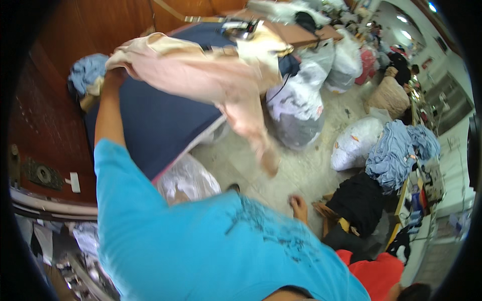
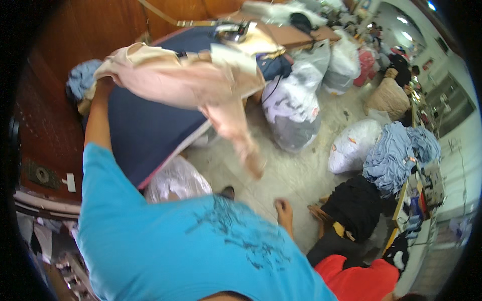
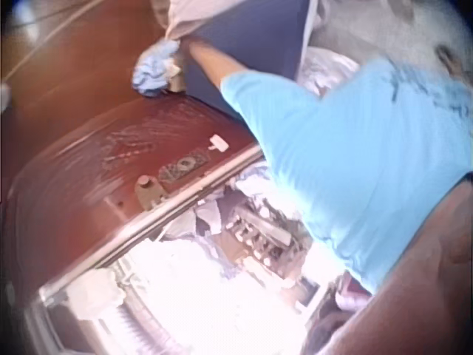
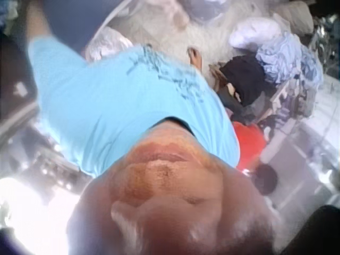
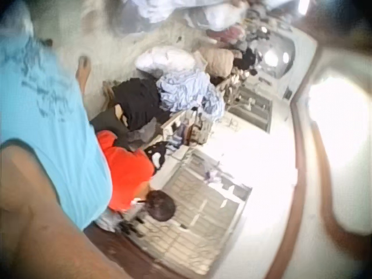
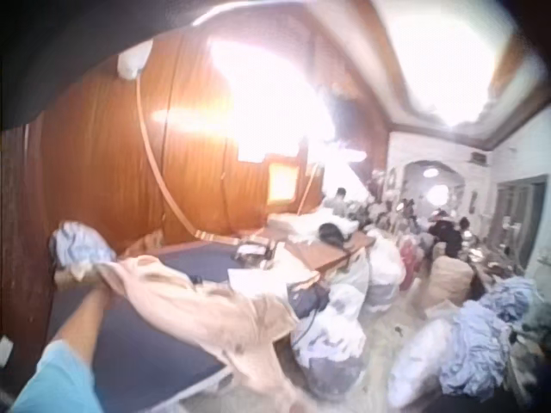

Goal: The person irons several shirts on a padded surface using an electric iron, then folds the shirts by hand, placing one on a stack on a table and another into a plastic bag.

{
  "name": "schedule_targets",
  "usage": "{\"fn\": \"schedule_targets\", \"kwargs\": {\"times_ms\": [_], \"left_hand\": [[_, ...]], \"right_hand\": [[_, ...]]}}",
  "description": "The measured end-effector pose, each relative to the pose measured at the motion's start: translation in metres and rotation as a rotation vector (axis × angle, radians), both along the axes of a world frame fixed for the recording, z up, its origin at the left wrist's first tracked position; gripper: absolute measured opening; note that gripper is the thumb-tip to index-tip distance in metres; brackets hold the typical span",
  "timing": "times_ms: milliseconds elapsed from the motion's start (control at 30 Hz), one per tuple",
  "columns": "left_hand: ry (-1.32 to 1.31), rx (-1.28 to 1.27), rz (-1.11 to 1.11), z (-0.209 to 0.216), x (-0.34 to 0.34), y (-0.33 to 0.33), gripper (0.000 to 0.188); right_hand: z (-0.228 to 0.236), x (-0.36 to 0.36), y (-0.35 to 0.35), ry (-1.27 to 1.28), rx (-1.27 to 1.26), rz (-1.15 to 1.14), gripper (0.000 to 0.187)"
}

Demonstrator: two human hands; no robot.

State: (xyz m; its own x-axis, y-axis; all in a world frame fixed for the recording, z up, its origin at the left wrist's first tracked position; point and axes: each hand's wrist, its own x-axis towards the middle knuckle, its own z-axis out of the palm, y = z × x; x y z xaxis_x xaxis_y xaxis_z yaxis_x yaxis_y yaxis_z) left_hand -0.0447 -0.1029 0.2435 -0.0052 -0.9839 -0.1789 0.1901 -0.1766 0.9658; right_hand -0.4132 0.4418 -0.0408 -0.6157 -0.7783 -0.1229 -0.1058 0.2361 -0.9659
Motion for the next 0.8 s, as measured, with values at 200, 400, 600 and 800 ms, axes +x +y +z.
{"fn": "schedule_targets", "kwargs": {"times_ms": [200, 400, 600, 800], "left_hand": [[-1.312, -0.015, 0.147, -0.243, -0.063, 0.077, 0.052], [-1.163, -0.223, 0.191, -0.257, -0.114, 0.122, 0.053], [-1.548, -0.26, 0.124, -0.221, -0.143, 0.025, 0.054], [-1.53, 0.387, 0.465, -0.181, -0.094, 0.024, 0.043]], "right_hand": [[0.044, -0.065, -0.196, 0.091, 0.052, 0.366, 0.019], [0.043, -0.078, -0.381, 0.543, -0.316, 0.585, 0.021], [0.064, -0.069, -0.521, 1.098, -0.23, 0.784, 0.019], [0.061, -0.129, -0.589, -0.159, -0.038, 0.817, 0.016]]}}
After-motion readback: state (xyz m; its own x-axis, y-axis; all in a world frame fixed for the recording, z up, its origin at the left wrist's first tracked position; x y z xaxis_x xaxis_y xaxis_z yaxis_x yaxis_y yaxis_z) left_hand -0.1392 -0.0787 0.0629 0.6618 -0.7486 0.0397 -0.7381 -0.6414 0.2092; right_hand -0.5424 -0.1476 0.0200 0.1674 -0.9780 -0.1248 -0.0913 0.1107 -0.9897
